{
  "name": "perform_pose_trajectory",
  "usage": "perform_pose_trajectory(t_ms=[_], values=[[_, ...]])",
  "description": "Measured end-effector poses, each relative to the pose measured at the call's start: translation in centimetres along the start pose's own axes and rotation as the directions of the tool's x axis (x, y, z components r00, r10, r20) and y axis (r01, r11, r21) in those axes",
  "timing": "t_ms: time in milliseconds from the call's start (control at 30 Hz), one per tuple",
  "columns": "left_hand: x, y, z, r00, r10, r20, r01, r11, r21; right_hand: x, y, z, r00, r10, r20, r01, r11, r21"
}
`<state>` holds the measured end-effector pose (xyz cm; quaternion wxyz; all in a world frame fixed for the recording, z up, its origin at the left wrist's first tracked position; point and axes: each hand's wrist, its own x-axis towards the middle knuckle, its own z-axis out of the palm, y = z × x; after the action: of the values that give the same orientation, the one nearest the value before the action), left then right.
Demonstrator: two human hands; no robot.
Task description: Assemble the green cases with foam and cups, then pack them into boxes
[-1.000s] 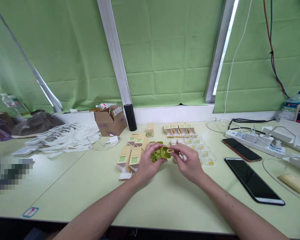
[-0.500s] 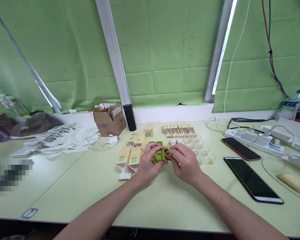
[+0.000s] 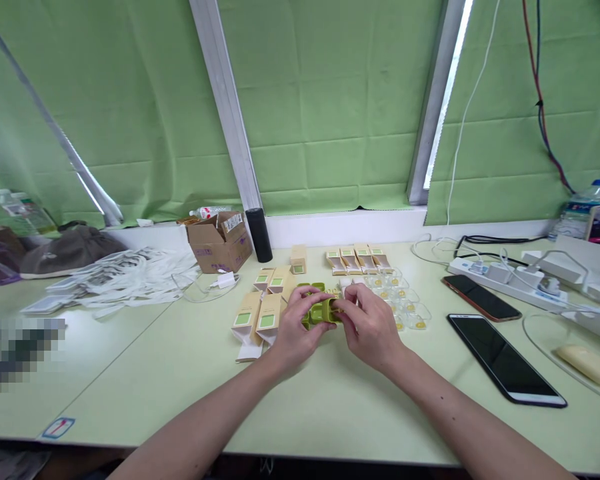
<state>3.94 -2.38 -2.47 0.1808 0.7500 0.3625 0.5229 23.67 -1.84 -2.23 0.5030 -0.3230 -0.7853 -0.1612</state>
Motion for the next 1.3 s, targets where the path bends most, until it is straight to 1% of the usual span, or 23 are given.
perform_pose_trajectory(t_ms=[233,367,467,633,767,867,967,1067,1133,1200,1300], values=[[0.1,-0.3,0.0,1.0,0.007,0.004,-0.007,1.0,0.029,0.2,-0.2,-0.2,0.999,-0.03,-0.015,0.03,0.998,-0.048],[0.1,-0.2,0.0,1.0,0.009,0.008,-0.009,1.0,0.022,0.3,-0.2,-0.3,0.999,-0.039,-0.015,0.039,0.998,-0.047],[0.0,-0.1,-0.1,1.0,0.006,0.027,-0.007,1.0,0.017,0.3,-0.1,-0.2,0.999,-0.043,-0.009,0.043,0.999,-0.031],[0.0,-0.4,-0.2,0.998,0.037,0.046,-0.038,0.999,0.023,0.2,0.1,0.1,0.999,-0.053,0.009,0.053,0.999,0.01],[0.1,-0.6,-0.2,0.998,0.045,0.041,-0.046,0.999,0.025,0.1,0.4,0.1,0.997,-0.071,0.019,0.07,0.997,0.041],[0.2,-0.5,-0.3,0.998,0.045,0.031,-0.046,0.998,0.032,0.1,0.9,-0.2,0.994,-0.105,0.043,0.101,0.992,0.075],[0.4,-0.3,-0.4,0.999,0.041,-0.011,-0.04,0.998,0.052,0.2,1.2,-0.7,0.991,-0.124,0.056,0.117,0.986,0.116],[0.6,-0.3,-0.6,0.995,0.055,-0.078,-0.048,0.994,0.1,0.2,1.3,-0.9,0.993,-0.089,0.074,0.076,0.983,0.167],[0.6,-0.4,-0.7,0.992,0.09,-0.093,-0.077,0.988,0.136,0.0,1.2,-0.7,0.991,-0.06,0.119,0.037,0.982,0.188],[0.6,-0.5,-0.7,0.988,0.133,-0.076,-0.119,0.979,0.163,-0.2,1.1,-0.3,0.987,-0.041,0.157,0.008,0.979,0.205],[0.5,-0.4,-0.6,0.986,0.163,-0.044,-0.153,0.972,0.177,-0.6,1.0,0.3,0.985,-0.003,0.171,-0.044,0.961,0.274]])
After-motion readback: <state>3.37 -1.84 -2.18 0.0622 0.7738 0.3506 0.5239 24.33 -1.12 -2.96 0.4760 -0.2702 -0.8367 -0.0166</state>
